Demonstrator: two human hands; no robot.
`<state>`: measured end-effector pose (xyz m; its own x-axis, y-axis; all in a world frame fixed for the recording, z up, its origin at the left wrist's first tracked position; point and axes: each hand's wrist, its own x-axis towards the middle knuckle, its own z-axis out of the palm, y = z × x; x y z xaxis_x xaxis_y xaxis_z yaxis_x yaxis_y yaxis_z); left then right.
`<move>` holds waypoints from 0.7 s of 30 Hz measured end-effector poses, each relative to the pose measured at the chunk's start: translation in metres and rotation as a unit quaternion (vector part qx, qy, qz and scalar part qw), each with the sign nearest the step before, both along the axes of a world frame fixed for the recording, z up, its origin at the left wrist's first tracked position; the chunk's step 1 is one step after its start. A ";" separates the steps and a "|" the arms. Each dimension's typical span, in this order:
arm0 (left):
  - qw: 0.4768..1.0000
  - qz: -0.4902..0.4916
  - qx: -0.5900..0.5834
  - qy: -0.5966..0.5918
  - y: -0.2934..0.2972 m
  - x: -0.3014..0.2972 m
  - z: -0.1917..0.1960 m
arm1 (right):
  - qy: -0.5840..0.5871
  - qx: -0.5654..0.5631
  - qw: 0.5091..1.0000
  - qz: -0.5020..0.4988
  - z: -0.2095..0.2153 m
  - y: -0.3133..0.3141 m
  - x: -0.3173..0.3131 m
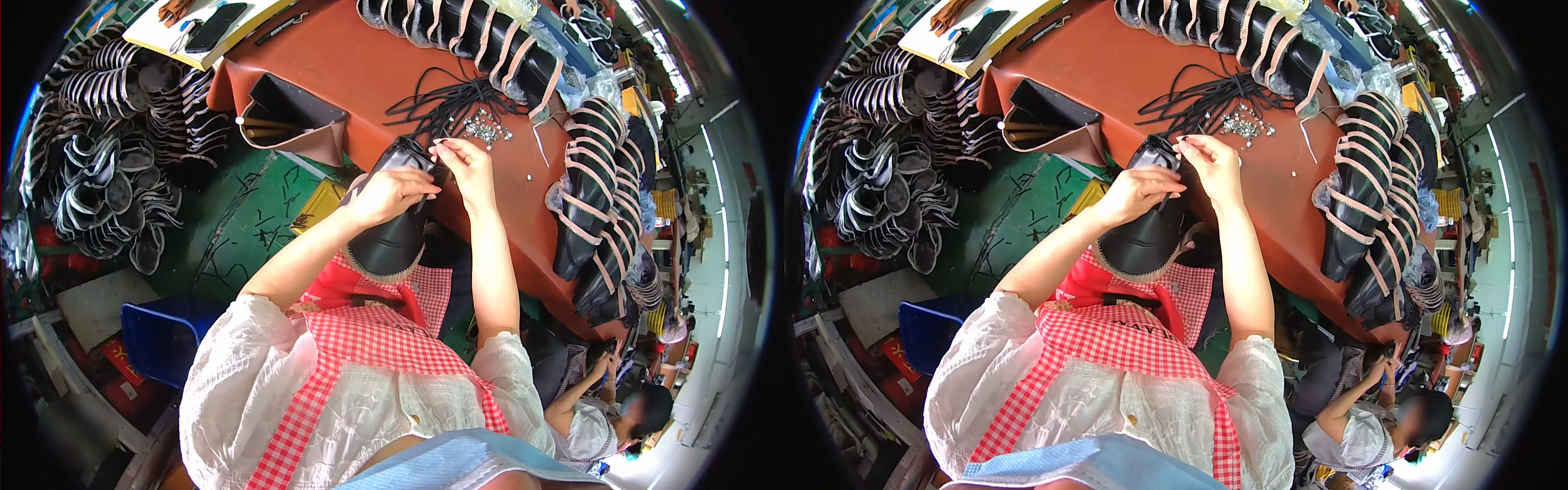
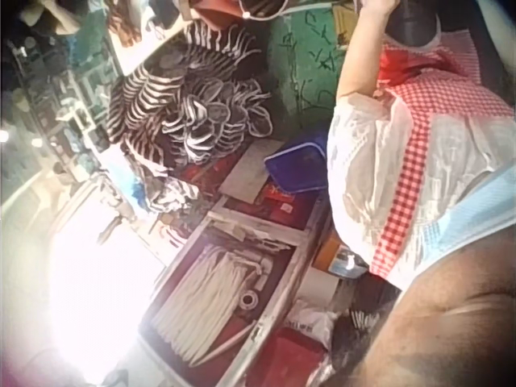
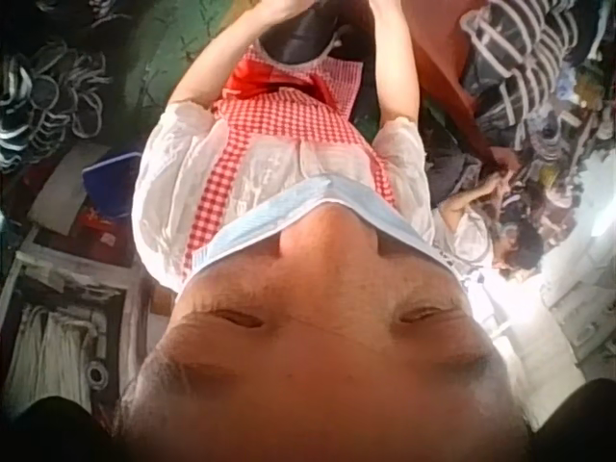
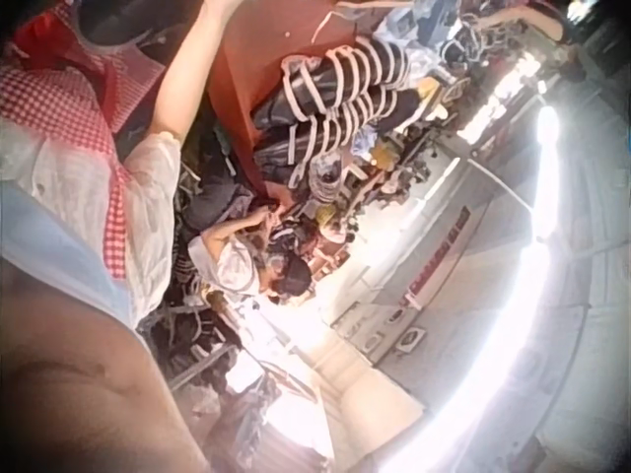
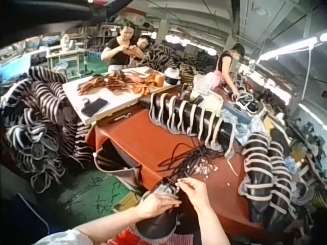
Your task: The recorder is lacing a series of black boots at a factory workbench.
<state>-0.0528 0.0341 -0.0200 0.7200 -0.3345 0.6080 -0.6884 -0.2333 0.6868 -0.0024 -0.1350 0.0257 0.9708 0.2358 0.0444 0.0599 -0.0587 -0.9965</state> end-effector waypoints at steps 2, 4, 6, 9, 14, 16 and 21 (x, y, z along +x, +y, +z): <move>0.999 -0.021 -0.009 0.043 0.004 -0.005 -0.003 | 0.026 0.020 0.999 -0.005 0.007 0.004 -0.004; 0.994 -0.028 -0.019 0.101 0.010 -0.009 -0.005 | 0.020 0.009 1.000 0.009 0.004 -0.001 -0.002; 0.995 -0.033 -0.042 0.080 0.016 -0.014 -0.007 | 0.014 -0.001 1.000 0.022 0.002 -0.005 -0.002; 0.998 -0.034 -0.032 0.044 0.028 -0.027 -0.004 | -0.012 -0.055 0.997 0.059 0.008 -0.003 -0.004; 0.999 -0.025 -0.007 0.035 0.052 -0.046 -0.006 | -0.342 -0.408 0.840 0.105 0.015 0.004 -0.011; 0.999 0.000 0.010 0.050 0.060 -0.052 -0.008 | -0.321 -0.428 0.837 0.116 0.011 0.009 -0.012; 0.998 0.007 0.012 0.056 0.065 -0.060 -0.007 | -0.360 -0.456 0.803 0.133 0.002 0.017 -0.008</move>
<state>-0.1126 0.0988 -0.0274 0.7879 -0.3381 0.5147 -0.6038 -0.2601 0.7535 -0.0107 -0.1180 0.0277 0.6800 0.6843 0.2634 0.7332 -0.6331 -0.2480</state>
